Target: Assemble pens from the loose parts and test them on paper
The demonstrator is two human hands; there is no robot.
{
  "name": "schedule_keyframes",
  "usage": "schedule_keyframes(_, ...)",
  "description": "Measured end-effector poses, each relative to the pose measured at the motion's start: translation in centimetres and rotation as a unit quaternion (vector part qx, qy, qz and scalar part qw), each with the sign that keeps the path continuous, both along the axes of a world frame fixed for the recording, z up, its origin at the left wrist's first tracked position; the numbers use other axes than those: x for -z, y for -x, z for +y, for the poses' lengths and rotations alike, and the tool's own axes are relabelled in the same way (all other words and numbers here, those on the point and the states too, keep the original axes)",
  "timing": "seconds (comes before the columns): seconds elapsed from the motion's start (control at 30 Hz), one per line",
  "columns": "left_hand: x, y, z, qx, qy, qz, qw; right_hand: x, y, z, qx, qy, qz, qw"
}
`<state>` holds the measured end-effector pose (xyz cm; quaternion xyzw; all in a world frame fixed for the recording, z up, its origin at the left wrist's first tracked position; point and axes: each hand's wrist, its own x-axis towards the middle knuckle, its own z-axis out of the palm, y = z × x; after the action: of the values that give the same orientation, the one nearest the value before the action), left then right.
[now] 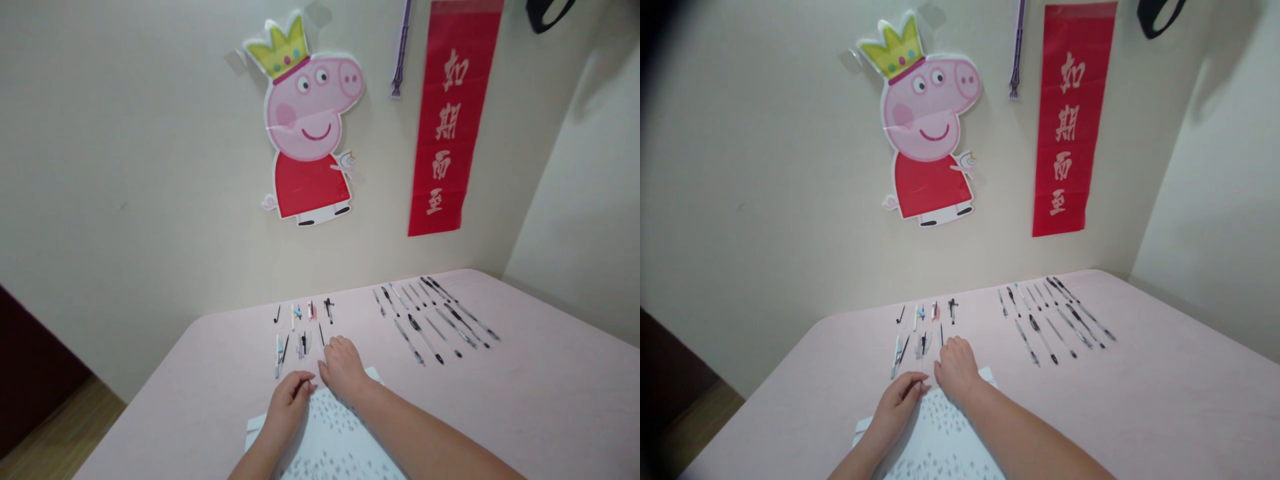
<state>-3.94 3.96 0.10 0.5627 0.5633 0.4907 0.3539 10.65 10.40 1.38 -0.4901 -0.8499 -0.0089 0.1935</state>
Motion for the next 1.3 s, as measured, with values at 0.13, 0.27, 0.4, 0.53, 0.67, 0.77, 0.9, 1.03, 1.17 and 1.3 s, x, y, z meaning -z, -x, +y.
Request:
schedule_keyframes(0.13,-0.2,0.0,-0.1,-0.002,0.003,-0.006,1.0,0.3,0.0,0.3,-0.002,0.001,-0.002,1.0)
schedule_keyframes(0.27,-0.1,0.2,0.0,-0.01,0.006,-0.036,0.999,0.3,-0.3,0.5,-0.006,-0.016,0.04,0.999)
schedule_keyframes(0.4,0.0,0.5,0.2,-0.029,0.033,-0.126,0.991,-0.1,-0.5,0.3,-0.083,-0.058,0.109,0.989)
schedule_keyframes(0.53,-0.3,0.5,0.3,-0.035,0.065,-0.21,0.975,-0.3,-0.5,-0.4,-0.219,-0.084,0.134,0.963)
schedule_keyframes(0.67,-1.0,0.2,0.0,-0.035,0.077,-0.212,0.974,-0.3,-0.2,-0.9,-0.283,-0.073,0.119,0.949)
schedule_keyframes(0.77,-1.1,0.1,-0.1,-0.039,0.079,-0.226,0.97,-0.2,-0.3,-0.7,-0.282,-0.041,0.132,0.949)
schedule_keyframes(0.9,-0.8,0.2,0.2,-0.057,0.085,-0.263,0.959,-0.1,-0.9,0.1,-0.166,-0.005,0.176,0.97)
schedule_keyframes(1.03,-1.0,0.2,0.2,-0.072,0.1,-0.277,0.953,0.2,-1.5,1.1,-0.08,0.022,0.187,0.979)
schedule_keyframes(1.17,-1.4,0.1,0.1,-0.081,0.103,-0.275,0.952,0.6,-1.4,1.7,-0.057,0.037,0.174,0.982)
schedule_keyframes(1.3,-1.3,0.1,0.1,-0.079,0.101,-0.263,0.956,0.9,-1.1,2.0,-0.036,0.046,0.157,0.986)
